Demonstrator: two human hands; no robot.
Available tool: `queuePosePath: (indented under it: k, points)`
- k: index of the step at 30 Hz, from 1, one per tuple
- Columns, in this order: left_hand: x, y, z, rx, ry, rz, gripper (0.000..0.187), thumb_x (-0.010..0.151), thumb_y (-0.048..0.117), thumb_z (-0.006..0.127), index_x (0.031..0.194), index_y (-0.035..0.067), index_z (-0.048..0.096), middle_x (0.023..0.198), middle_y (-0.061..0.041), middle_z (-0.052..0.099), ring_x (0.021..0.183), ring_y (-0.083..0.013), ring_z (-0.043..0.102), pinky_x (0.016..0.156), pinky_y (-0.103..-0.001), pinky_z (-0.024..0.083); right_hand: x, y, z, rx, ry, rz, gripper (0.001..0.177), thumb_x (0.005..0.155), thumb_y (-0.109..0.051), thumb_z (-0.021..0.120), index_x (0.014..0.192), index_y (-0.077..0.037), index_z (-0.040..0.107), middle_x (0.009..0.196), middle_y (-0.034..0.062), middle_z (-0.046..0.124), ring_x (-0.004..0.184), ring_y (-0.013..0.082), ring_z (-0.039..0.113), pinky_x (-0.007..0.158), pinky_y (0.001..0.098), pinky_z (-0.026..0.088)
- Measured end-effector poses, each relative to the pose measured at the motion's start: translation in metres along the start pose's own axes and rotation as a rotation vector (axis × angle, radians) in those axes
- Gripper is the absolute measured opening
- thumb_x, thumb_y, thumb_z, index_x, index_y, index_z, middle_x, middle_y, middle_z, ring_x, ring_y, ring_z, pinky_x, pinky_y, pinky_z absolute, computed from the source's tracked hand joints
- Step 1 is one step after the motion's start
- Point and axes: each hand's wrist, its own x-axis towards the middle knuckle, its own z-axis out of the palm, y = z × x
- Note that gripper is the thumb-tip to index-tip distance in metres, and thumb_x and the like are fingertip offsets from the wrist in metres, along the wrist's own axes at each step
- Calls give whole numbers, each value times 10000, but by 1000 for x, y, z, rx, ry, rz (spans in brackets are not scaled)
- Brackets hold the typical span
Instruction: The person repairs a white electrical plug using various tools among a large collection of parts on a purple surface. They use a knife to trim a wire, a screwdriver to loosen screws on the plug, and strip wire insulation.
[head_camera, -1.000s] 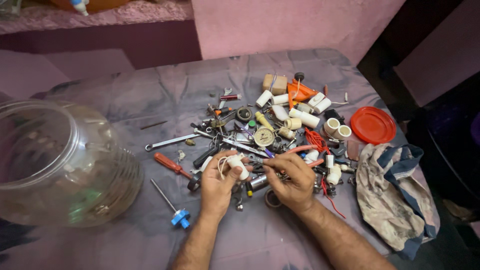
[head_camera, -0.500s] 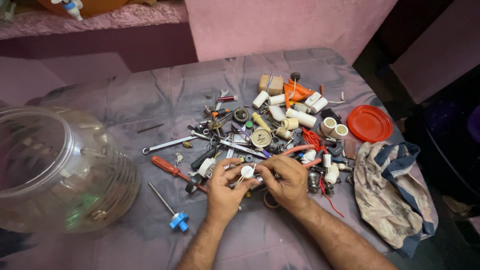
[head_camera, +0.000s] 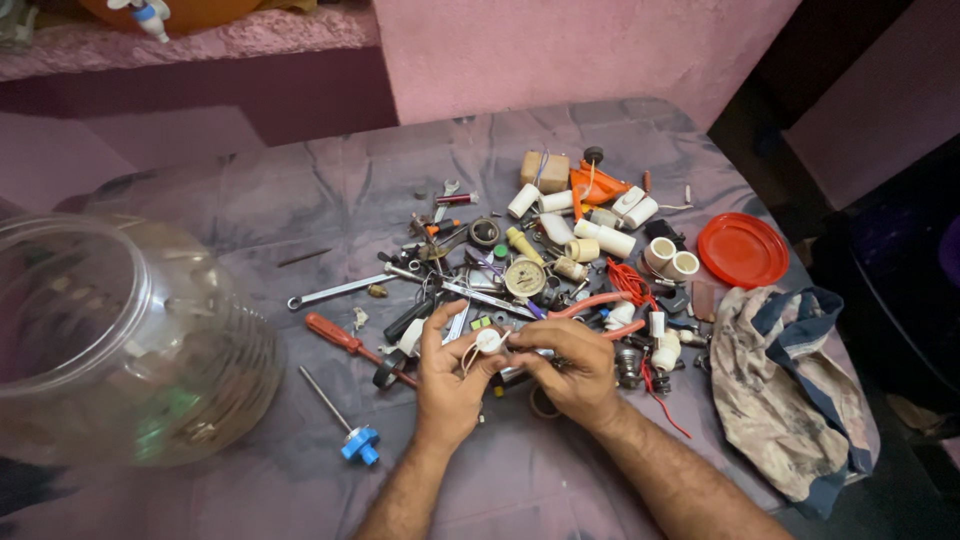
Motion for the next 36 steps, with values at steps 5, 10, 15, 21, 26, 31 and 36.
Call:
queuePosePath:
  k: [5,10,15,21,26,31,36]
  points:
    - [-1,-6,-4,113,-40,9,702,911,-35,731,1476,44,322,1183,-180,757,1054,-176,718,925,-305,580,-2,5,6,141,23,240,326,789,-44,845,1085,-25,709,1014,79,687,884,156,680,783,272,566]
    - [-1,-6,-4,134,-32,18,789,902,-37,721,1529,83,258,1180,-168,750,1070,-153,704,940,-293,572,-3,16,1,248,-107,350,336,836,-84,827,1150,-13,734,1074,99,711,959,167,698,847,296,556]
    - [-2,-3,-4,205,-37,40,776,910,-29,716,1541,115,287,1193,-160,746,1023,-141,697,889,-287,576,-2,16,1,205,-162,289,282,916,-101,739,1190,-34,743,1156,107,740,1071,205,708,927,323,558]
    - [-1,-3,-12,315,-77,48,746,904,-21,738,1514,111,330,1173,-168,761,1030,-147,699,887,-283,572,2,9,3,139,-217,204,271,982,-141,669,1227,-43,729,1222,125,742,1176,266,691,1032,391,515]
    - [-2,-2,-9,171,-125,22,710,956,43,692,1536,121,290,1108,-134,724,970,-124,664,845,-261,540,4,4,0,143,-249,175,303,1012,-178,613,1265,-36,699,1243,133,729,1196,279,677,1046,408,500]
    - [1,-3,-6,-85,-135,-60,512,1032,166,598,1475,68,360,1064,-125,699,930,-170,695,805,-301,579,6,3,-2,87,-200,154,263,990,-68,604,1233,-41,703,1164,114,706,1081,245,684,952,355,530]
    - [3,-2,-10,-124,-138,-125,409,1051,204,546,1401,20,441,1011,-148,699,829,-215,721,703,-343,614,5,2,3,17,-72,247,209,861,23,768,1057,-46,777,993,90,696,898,195,699,770,291,556]
